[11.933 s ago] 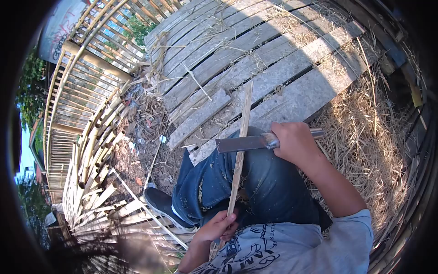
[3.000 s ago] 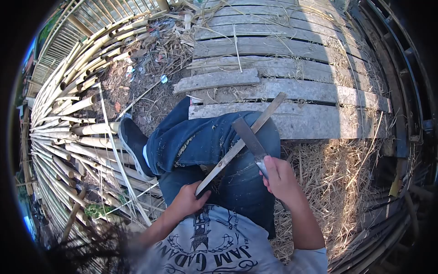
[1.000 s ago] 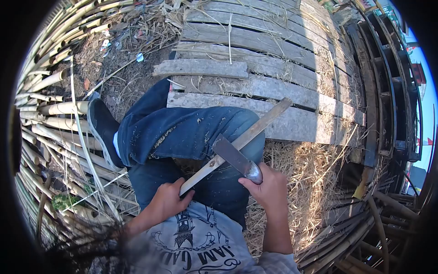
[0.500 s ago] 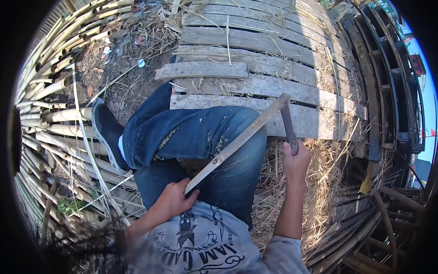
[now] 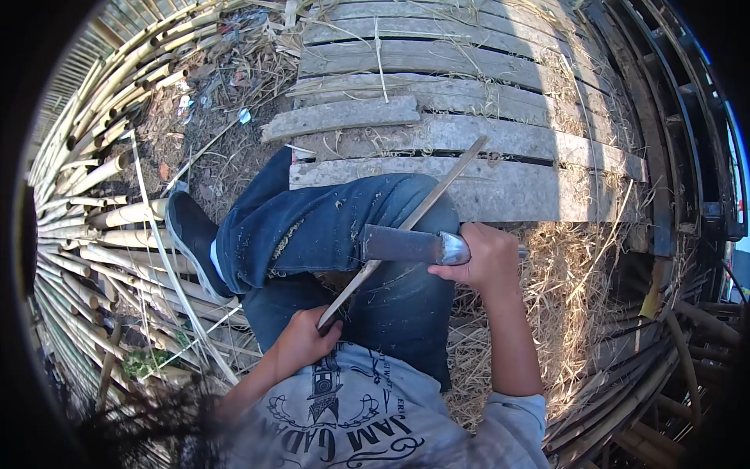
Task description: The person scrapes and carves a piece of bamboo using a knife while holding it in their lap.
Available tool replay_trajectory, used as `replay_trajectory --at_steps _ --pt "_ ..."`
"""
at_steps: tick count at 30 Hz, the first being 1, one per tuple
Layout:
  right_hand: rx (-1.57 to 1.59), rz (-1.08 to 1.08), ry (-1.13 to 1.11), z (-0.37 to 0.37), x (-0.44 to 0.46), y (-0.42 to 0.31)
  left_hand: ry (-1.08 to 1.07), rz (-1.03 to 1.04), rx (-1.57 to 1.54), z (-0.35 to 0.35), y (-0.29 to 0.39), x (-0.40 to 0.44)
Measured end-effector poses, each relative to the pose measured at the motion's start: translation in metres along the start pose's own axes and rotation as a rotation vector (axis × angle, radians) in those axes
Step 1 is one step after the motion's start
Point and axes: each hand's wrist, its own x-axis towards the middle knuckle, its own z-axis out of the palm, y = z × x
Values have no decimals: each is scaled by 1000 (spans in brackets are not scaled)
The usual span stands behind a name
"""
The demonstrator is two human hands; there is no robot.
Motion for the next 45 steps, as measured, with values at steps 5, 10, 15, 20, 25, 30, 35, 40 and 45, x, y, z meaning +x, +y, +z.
replay_trajectory --at_steps 5,10,15,20,25,30,35,40,45 --pt "165 590 164 -3 -3 43 3 -8 -38 2 2 -3" --pt "66 550 1 -38 -9 35 16 -25 -37 0 -1 -6" --pt "117 138 -27 -14 -20 -19 -18 -99 -50 4 0 -5" --pt "143 299 -70 -16 1 -15 -55 -77 4 0 -4 -3" --pt "93 118 -190 -18 -1 -35 -38 -64 3 3 -7 -4" --pt "124 434 -90 -20 2 -10 -63 -101 20 4 -8 -4" --pt "45 115 -237 -20 3 -30 -36 -59 7 4 -15 -5" --pt "57 254 -155 -19 2 -32 -32 -63 -33 5 -15 -7" --pt "23 319 -125 -19 4 -19 -24 -34 -55 5 -14 -6"
